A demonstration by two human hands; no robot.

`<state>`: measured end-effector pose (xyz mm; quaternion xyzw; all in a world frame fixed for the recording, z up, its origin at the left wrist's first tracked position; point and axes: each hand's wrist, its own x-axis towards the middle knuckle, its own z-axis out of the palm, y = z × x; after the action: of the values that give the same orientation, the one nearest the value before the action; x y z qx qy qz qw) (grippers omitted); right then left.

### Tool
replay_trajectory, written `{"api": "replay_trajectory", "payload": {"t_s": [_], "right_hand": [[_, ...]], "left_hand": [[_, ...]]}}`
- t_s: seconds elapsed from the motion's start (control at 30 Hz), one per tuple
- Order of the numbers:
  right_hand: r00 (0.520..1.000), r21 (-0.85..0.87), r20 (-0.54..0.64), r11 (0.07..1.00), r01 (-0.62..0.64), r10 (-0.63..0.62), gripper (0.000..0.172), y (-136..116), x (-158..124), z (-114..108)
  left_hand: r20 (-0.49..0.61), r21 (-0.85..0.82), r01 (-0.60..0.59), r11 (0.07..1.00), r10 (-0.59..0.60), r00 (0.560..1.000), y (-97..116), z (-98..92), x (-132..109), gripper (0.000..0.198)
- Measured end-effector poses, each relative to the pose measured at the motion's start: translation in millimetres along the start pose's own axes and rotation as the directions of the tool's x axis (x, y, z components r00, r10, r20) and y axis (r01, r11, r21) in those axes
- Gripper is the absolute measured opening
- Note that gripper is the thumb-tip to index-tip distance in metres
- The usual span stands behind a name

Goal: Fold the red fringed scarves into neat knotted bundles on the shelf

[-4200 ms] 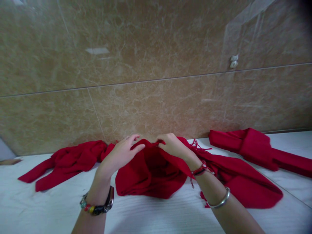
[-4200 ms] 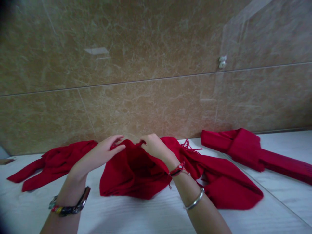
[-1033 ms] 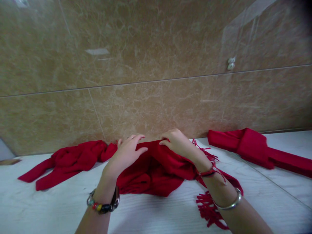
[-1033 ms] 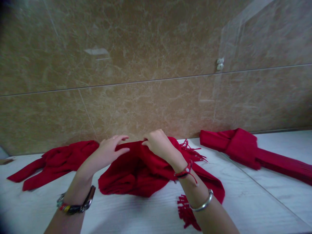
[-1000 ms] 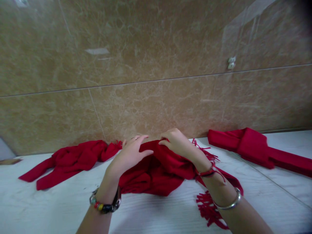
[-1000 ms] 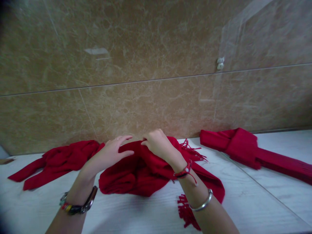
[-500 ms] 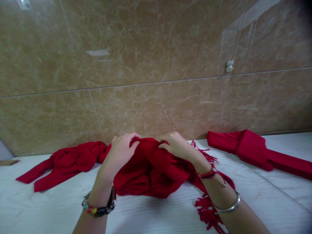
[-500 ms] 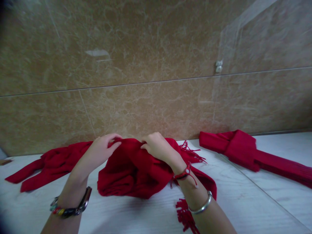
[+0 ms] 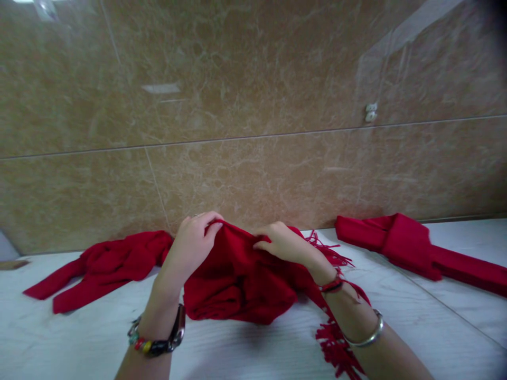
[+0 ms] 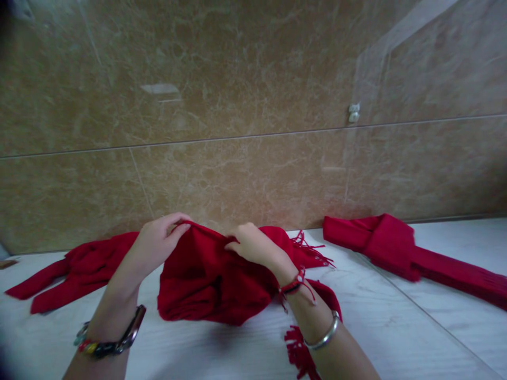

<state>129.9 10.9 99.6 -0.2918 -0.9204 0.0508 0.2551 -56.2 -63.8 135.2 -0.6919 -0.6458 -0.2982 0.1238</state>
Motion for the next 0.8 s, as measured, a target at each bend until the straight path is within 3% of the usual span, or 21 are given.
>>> {"api": "replay_trajectory", "payload": {"t_s": [0.13,0.27,0.5,0.67,0.8], "right_hand": [[0.994,0.01,-0.108,0.999,-0.032,0.033,0.017,-5,2,0],[0.989,0.037,-0.138,0.998,-0.047,0.052,0.018,-10,2,-2],[1.0,0.167,0.006,0.986,0.01,-0.011,0.016,4,-3,-12],[0.984,0.222,-0.167,0.975,-0.019,0.057,0.015,17,-5,-17],[0.925,0.149,-0.355,0.985,-0.089,0.137,0.019,30,-7,-21]], "left_hand": [[0.141,0.075,0.07,0.995,-0.08,0.987,-7,-1.9,-4,0.025],[0.261,-0.082,-0.081,0.993,0.1,0.96,-3,10.0,-6,0.03],[0.109,0.065,-0.104,0.992,0.096,0.989,-3,6.8,0,0.02],[0.126,0.029,-0.098,0.995,0.093,0.988,2,3.1,-1,0.016],[0.119,-0.01,-0.067,0.998,0.067,0.991,-1,10.8,2,0.018]]}}
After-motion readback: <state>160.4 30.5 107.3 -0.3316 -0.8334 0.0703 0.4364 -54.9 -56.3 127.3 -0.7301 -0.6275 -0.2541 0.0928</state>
